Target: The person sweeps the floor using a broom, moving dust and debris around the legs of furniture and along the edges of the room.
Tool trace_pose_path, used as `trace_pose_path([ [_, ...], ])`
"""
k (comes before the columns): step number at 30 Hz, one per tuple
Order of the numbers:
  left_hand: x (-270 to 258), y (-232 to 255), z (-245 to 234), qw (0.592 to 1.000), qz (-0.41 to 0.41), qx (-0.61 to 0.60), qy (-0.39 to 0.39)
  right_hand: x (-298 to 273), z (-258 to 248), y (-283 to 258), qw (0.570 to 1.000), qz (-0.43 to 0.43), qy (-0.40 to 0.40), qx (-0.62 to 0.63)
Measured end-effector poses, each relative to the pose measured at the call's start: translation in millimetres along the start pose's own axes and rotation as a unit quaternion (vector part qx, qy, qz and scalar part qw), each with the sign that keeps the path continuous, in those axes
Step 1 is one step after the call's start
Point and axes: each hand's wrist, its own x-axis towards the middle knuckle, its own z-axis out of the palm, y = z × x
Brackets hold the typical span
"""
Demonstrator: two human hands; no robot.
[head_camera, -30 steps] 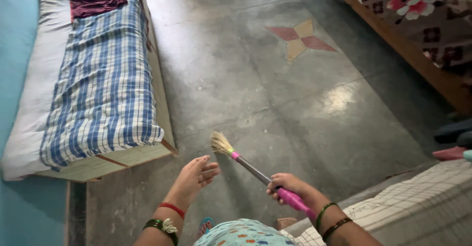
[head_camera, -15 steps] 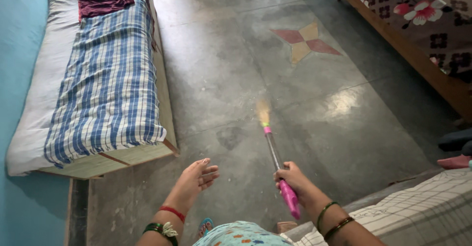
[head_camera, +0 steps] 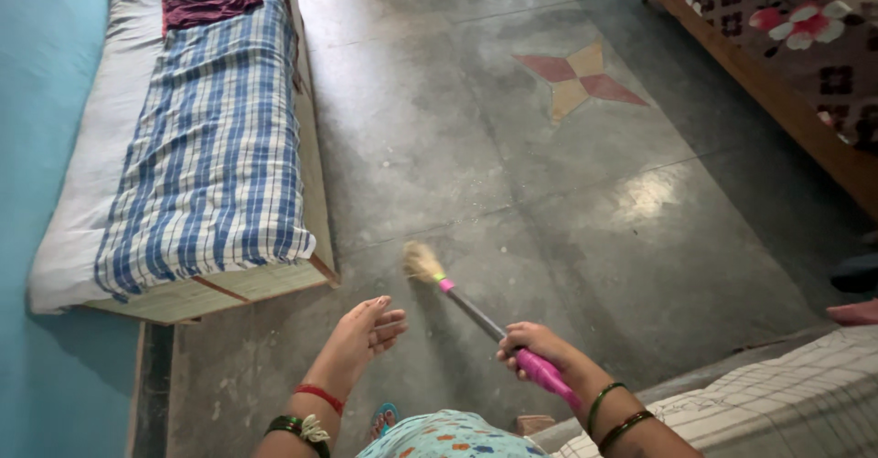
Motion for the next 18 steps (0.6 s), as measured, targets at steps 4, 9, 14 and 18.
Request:
trace_pose_path([
  [4,-6,-8,-6,1.0,0.0,-0.017,0.005,27,-19,3,0.995,-0.07,0.075,-0.001],
  [9,-11,-9,-7,1.0,0.002,-0.027,0.014,7,-5,-21,0.971,-0.071,0.225,0.031],
  [14,-12,-9,8,1.0,-0.005,-0.026,0.008,-19,2,-29,0.979,-0.099,0.18,-0.016],
  [18,-11,-4,23,1.0,-0.005,-0.004,0.004,-16,2,-31,0.994,-0.082,0.068,-0.008],
])
